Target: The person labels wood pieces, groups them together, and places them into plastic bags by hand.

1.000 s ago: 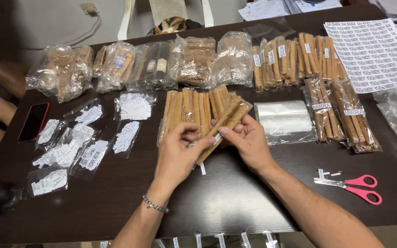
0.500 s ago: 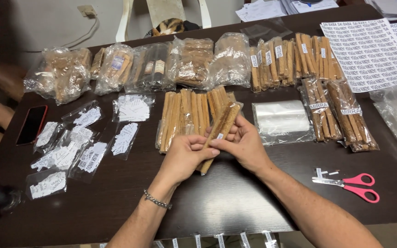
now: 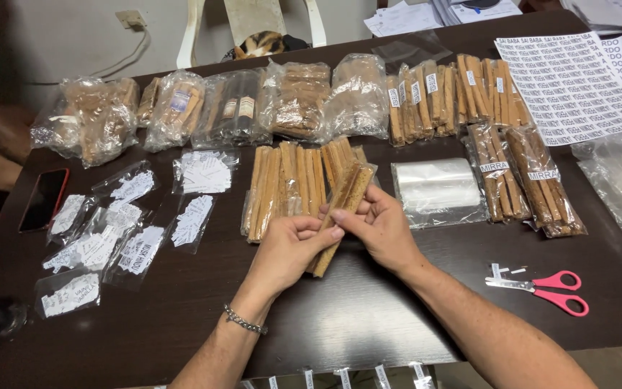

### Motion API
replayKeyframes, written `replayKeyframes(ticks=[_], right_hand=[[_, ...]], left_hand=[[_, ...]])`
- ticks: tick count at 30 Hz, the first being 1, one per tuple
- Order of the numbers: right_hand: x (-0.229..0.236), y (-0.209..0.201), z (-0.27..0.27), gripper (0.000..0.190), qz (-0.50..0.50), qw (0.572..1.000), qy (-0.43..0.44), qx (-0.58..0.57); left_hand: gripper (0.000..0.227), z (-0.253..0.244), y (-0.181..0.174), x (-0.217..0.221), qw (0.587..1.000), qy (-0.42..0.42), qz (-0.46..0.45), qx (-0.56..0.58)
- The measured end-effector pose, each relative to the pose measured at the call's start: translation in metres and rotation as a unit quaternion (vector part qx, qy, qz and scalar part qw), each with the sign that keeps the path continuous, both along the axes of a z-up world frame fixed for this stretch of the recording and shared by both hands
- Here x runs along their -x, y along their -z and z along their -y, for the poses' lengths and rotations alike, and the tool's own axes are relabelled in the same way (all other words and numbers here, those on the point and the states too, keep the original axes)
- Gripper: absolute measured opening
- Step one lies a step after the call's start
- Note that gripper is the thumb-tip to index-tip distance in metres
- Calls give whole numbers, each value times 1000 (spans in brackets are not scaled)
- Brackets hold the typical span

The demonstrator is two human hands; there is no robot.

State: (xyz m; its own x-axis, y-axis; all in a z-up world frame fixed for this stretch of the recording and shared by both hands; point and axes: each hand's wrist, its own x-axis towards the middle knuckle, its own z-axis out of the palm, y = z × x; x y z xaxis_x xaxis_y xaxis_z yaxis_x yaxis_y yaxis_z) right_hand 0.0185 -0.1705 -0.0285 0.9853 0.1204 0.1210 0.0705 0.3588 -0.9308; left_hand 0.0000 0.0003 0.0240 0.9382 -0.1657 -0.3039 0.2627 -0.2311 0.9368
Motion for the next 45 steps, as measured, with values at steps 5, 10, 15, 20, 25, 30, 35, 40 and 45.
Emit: replayKeyframes(ticks=[5, 10, 15, 20, 25, 30, 35, 40, 45], right_hand=[[-2, 3, -2, 26, -8, 1000, 18, -4], [1, 2, -1, 51, 18, 1000, -11, 9], [-1, 7, -2, 28, 11, 1000, 15, -1], [-1, 5, 1, 34, 9, 1000, 9, 7], [3, -4, 0, 37, 21, 999, 6, 28], [10, -41, -5, 43, 37, 982, 34, 184], [-23, -54, 70, 39, 72, 914, -33, 397], [-83, -47, 139, 81, 26, 662, 10, 749], [-87, -75, 124, 89, -154, 612, -146, 762]], left_hand=[[33, 4, -3, 5, 1000, 13, -2, -17], [37, 2, 11, 0, 1000, 7, 9, 22], [36, 2, 1, 6, 1000, 0, 9, 10], [36, 3, 7, 6, 1000, 1, 9, 21], [42, 2, 12, 6, 998, 11, 5, 58], [36, 4, 11, 7, 999, 20, 31, 27], [42, -10, 4, 16, 1000, -4, -10, 26], [33, -29, 14, 27, 996, 22, 81, 20], [18, -24, 5, 40, 999, 12, 19, 38]])
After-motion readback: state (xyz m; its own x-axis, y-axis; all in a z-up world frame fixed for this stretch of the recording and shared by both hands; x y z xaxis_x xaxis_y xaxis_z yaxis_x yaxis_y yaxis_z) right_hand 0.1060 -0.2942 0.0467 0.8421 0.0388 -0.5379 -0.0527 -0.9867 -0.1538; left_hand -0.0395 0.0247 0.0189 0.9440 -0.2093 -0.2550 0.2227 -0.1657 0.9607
